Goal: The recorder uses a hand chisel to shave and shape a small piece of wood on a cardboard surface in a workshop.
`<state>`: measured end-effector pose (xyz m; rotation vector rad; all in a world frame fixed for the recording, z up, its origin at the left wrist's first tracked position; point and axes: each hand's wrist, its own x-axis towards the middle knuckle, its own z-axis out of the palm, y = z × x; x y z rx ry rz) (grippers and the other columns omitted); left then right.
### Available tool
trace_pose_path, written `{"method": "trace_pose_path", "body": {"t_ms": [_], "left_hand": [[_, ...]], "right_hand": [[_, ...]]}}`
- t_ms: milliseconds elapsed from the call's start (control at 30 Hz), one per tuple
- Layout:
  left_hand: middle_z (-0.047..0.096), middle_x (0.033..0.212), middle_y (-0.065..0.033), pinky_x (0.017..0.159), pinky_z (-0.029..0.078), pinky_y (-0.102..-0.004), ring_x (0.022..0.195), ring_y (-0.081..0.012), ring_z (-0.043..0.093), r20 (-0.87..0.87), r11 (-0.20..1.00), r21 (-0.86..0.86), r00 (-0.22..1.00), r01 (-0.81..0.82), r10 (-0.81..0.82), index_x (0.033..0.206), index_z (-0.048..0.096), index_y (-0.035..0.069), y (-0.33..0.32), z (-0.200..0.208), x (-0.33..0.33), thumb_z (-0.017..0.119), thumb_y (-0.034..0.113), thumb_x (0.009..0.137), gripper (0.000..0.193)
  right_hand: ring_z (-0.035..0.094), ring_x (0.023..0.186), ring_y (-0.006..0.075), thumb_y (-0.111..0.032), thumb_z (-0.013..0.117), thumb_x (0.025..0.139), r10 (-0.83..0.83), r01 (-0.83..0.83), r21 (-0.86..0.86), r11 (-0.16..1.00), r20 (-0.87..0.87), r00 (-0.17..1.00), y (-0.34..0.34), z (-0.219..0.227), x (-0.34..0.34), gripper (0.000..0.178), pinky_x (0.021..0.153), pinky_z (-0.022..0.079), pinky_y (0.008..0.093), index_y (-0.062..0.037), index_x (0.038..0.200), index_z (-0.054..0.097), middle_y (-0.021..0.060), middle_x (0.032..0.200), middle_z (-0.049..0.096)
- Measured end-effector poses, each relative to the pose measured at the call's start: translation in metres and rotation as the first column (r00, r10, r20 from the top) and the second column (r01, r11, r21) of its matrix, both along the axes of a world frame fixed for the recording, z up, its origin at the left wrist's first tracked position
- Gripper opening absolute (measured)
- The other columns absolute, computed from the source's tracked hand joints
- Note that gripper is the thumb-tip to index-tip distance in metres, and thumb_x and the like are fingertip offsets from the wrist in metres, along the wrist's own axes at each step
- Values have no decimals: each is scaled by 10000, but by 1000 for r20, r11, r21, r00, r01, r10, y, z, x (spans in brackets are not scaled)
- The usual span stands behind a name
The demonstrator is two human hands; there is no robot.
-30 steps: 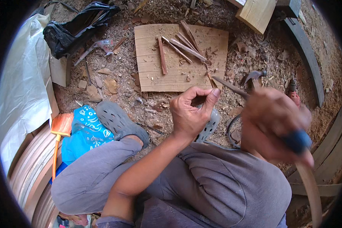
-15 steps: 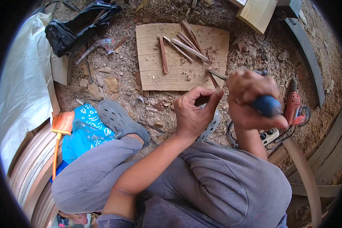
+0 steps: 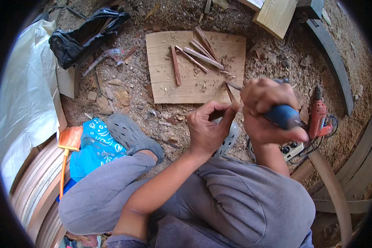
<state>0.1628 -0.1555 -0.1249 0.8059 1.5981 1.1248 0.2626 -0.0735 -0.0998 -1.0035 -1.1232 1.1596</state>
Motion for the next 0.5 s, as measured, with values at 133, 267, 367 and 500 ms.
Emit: {"method": "trace_pose_path", "body": {"t_ms": [133,267,367,500], "left_hand": [[761,794,-56,649,578,-257,752,-89,719,119,994,-108,993,7,6,944,754,-5,1,14,-3,806,199,937,211],[768,803,-74,661,600,-268,746,-104,734,21,993,-116,999,31,-29,974,759,-3,-1,11,-12,809,190,930,204],[766,780,-76,651,589,-260,715,-109,735,-60,994,-83,995,74,-79,938,760,-2,-1,9,-14,813,176,923,186],[751,734,-66,607,551,-258,662,-95,708,-45,993,-77,994,95,-98,887,752,-4,4,12,-9,821,185,916,203]], "right_hand": [[431,526,139,-923,394,863,25,26,217,976,-226,974,6,24,28,816,513,352,312,-112,836,483,8,627,444],[431,551,119,-899,395,887,126,-70,210,975,-264,956,11,37,41,763,527,360,297,-140,890,477,-8,629,425],[430,556,114,-886,396,898,52,-7,157,988,-279,959,12,40,37,747,523,361,293,-143,880,468,-3,633,430],[416,490,89,-820,439,942,161,-100,255,962,-231,960,16,49,38,667,453,333,266,-157,875,477,-32,599,426]]}}
